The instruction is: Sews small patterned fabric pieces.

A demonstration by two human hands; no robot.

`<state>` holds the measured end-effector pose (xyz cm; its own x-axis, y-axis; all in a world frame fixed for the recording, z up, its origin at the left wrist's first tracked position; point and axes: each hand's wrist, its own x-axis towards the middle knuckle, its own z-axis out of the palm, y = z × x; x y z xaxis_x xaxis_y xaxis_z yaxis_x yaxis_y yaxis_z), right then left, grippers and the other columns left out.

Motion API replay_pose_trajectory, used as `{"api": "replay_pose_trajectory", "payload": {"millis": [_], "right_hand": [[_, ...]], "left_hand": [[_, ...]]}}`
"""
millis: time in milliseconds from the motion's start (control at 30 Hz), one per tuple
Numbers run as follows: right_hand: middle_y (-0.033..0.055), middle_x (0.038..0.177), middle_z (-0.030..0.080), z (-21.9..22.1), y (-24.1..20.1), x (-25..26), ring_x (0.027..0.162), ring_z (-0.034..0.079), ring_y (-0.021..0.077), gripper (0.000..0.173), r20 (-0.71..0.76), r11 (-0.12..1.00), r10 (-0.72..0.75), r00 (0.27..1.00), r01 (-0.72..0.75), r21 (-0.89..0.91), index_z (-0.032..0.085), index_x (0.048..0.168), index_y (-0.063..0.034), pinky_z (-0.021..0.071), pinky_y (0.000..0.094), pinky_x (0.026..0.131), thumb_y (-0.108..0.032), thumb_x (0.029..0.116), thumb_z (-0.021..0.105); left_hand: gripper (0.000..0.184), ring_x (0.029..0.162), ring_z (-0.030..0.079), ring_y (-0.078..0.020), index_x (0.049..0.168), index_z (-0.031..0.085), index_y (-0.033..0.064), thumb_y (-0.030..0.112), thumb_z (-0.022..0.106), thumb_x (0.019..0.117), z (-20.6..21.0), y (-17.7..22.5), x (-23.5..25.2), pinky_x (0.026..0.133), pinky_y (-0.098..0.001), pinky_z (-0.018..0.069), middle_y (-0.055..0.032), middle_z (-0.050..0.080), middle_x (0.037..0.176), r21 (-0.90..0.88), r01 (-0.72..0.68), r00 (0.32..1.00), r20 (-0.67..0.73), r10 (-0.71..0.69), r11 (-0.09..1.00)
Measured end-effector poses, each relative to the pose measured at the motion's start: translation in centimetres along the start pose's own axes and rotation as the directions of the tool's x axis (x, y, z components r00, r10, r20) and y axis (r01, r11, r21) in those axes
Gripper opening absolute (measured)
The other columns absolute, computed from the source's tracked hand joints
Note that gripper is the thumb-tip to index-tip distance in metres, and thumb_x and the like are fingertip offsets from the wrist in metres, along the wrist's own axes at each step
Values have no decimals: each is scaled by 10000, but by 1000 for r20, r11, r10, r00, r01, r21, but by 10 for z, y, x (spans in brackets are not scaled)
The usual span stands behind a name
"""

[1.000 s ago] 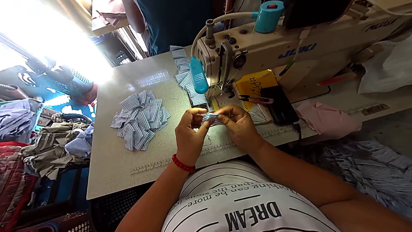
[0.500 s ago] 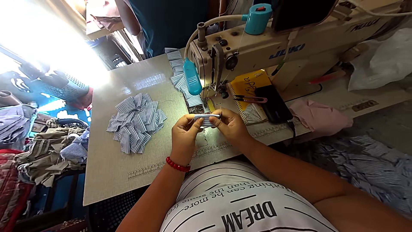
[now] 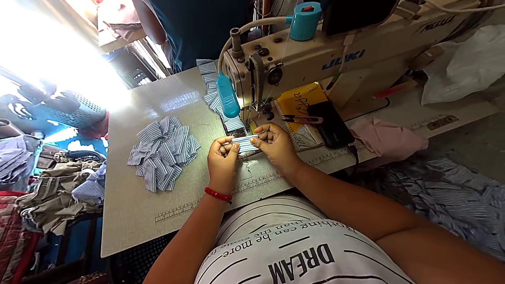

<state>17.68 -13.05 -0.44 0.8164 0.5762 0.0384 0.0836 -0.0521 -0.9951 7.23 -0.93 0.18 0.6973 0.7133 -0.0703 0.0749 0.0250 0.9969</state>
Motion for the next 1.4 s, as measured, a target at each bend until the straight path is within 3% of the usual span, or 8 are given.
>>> {"api": "replay_pose_trajectory", "payload": {"millis": [133,200,333,500,633,867,1067,1400], "right_hand": [[98,841,664,5,5,16,706,636,217,329,7,924,-58,998,56,-379,609,1230,-29,548,396,654,-135,949,741],[97,824,669,8,9,21,774,657,271,329,23,858,-84,996,84,-506,624,1212,-31,551,480,734,-155,938,757],[118,843,676,13,8,21,876,667,330,327,44,764,-145,988,140,-630,646,1189,-29,537,547,855,-154,917,780],[182,979,676,12,14,28,989,660,381,293,17,759,-147,989,123,-639,659,1145,-2,526,571,888,-99,894,777],[169,1115,684,4,12,14,1085,637,369,177,88,711,-237,967,235,-663,729,1116,-44,524,555,922,-100,950,703],[97,1430,615,-4,18,-10,1458,409,385,366,256,451,-174,951,308,-837,710,1328,-208,200,701,1179,-329,1034,529],[99,1514,539,-2,12,-3,1534,278,374,420,254,468,-67,965,256,-846,646,1411,-223,107,700,1209,-367,1035,528],[109,1533,520,0,13,-2,1546,253,379,437,250,457,-53,967,246,-855,627,1431,-231,73,706,1213,-392,1042,509]], "left_hand": [[253,651,602,-130,1251,588,74,108,630,1005,-4,-10,16,624,-321,512,-42,659,809,576,-186,982,86,167,796],[205,747,656,-218,1208,600,52,116,605,1013,-5,-13,22,728,-428,552,-82,676,834,715,-263,963,159,216,647],[183,1012,642,-373,1111,655,9,100,625,955,-3,-19,28,906,-531,509,-171,670,1011,830,-398,901,273,337,391],[279,1183,652,-344,1185,751,87,17,594,966,-7,-27,33,993,-552,493,-134,712,1230,697,-681,707,545,449,226],[329,1175,663,-320,1217,753,106,5,566,965,-9,-29,35,1005,-564,479,-113,729,1210,684,-686,718,580,386,249],[327,1178,649,-305,1197,764,142,35,561,965,-10,-30,43,985,-571,452,-82,719,1238,687,-679,727,579,369,259],[357,1187,647,-299,1225,756,154,38,540,965,-11,-30,51,980,-583,436,-78,719,1243,694,-673,732,575,364,257],[367,1174,648,-286,1225,760,169,65,521,967,-15,-30,57,987,-582,408,-71,723,1233,675,-698,707,599,375,240]]}}
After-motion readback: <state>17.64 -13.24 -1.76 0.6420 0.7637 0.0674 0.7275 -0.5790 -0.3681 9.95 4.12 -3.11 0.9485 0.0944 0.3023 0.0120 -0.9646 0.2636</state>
